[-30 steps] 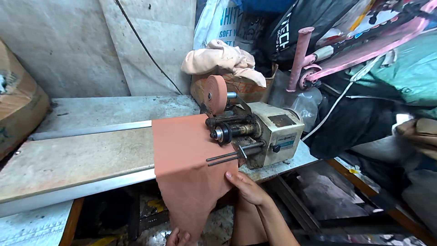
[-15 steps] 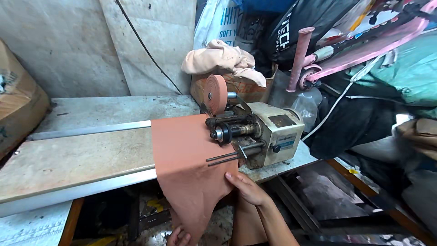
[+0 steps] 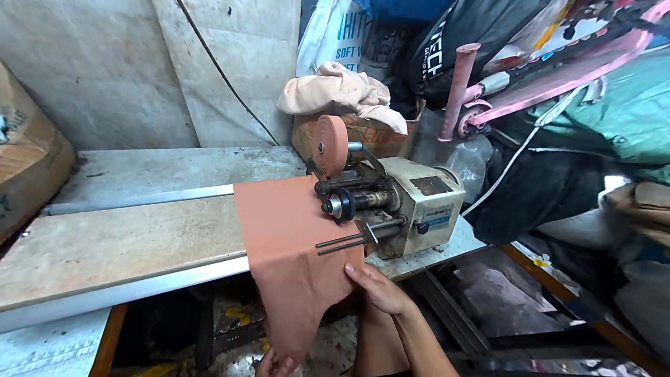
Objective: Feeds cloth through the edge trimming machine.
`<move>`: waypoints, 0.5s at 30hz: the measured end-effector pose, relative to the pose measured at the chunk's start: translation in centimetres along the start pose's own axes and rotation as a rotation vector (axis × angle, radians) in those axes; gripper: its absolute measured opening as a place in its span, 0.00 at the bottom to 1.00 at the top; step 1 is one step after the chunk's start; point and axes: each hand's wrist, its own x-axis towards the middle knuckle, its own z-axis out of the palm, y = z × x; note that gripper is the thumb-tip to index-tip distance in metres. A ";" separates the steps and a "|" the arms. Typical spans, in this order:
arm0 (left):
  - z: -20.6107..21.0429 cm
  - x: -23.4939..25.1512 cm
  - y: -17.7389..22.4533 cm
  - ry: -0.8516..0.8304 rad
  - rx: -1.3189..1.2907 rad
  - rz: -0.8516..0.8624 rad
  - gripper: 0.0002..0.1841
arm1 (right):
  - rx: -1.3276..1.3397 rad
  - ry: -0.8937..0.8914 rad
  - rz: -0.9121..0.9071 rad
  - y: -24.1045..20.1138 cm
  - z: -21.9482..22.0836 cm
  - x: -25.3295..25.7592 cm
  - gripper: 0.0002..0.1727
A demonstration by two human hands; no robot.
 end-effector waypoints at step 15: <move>0.0 0.1 -0.2 -0.037 0.020 -0.031 0.26 | -0.013 0.004 -0.002 -0.1 0.1 0.0 0.20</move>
